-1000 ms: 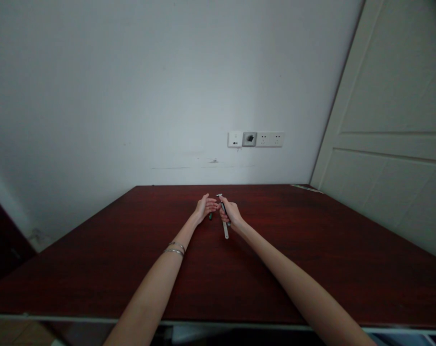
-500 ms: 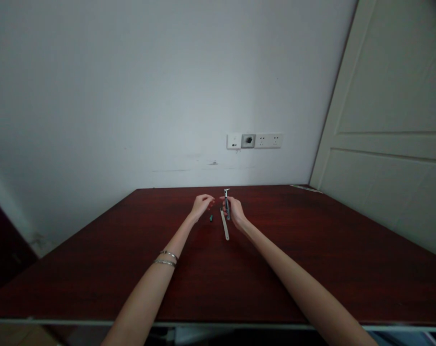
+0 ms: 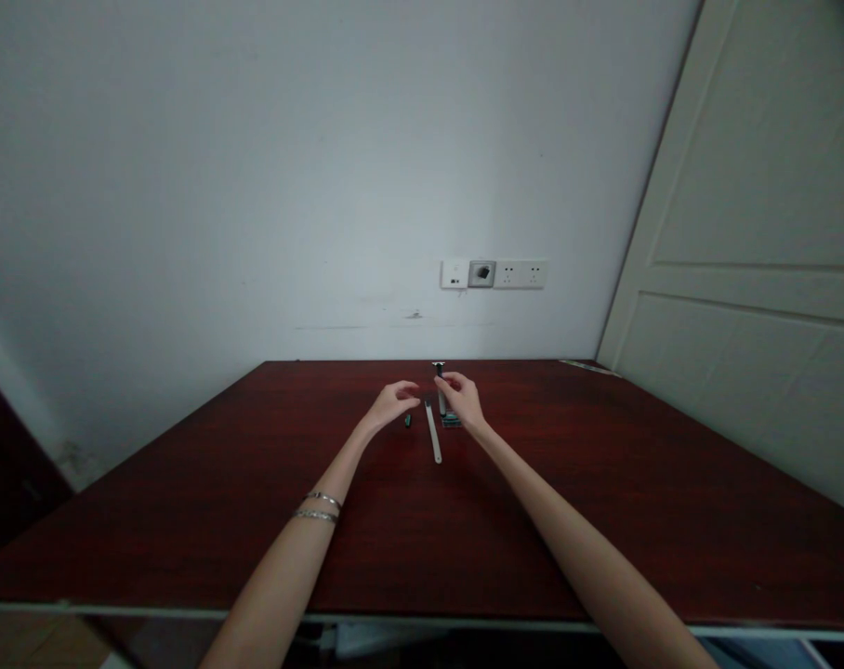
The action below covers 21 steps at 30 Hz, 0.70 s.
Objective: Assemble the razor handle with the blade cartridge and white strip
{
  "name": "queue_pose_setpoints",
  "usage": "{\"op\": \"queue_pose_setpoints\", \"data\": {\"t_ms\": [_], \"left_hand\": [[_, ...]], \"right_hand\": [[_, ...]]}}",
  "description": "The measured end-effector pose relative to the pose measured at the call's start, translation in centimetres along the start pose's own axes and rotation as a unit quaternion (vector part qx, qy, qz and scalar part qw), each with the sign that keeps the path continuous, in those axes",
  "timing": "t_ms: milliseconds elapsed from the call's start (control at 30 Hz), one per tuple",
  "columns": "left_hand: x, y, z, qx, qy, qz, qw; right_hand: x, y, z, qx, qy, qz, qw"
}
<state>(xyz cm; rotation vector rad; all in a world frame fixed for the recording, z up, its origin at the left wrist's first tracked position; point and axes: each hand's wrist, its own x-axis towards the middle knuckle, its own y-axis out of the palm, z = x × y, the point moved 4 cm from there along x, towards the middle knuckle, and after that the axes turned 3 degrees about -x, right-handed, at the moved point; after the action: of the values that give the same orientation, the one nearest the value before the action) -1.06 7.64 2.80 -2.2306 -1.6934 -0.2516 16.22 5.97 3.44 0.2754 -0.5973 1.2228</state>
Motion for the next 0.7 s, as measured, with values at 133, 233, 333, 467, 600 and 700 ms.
{"op": "queue_pose_setpoints", "data": {"t_ms": [133, 233, 333, 467, 600, 700], "left_hand": [[-0.2, 2.1, 0.0, -0.014, 0.03, 0.061, 0.998], [-0.5, 3.4, -0.3, -0.056, 0.05, 0.085, 0.994], [-0.6, 4.1, -0.7, -0.077, 0.051, 0.085, 0.992], [-0.5, 4.0, -0.7, -0.074, 0.037, 0.06, 0.995], [-0.4, 3.9, -0.6, -0.049, 0.038, 0.055, 0.997], [-0.5, 3.8, -0.8, -0.032, 0.043, 0.056, 0.997]], "right_hand": [[0.0, -0.3, -0.1, -0.044, -0.018, -0.013, 0.999], [-0.1, -0.3, 0.2, -0.051, -0.022, -0.016, 0.998], [-0.2, -0.1, 0.3, -0.049, -0.027, -0.01, 0.998], [-0.3, 0.2, 0.3, -0.04, -0.03, -0.003, 0.999], [-0.4, 0.3, 0.2, -0.031, -0.016, 0.009, 0.999], [-0.5, 0.4, 0.3, -0.023, -0.007, 0.021, 1.0]]}}
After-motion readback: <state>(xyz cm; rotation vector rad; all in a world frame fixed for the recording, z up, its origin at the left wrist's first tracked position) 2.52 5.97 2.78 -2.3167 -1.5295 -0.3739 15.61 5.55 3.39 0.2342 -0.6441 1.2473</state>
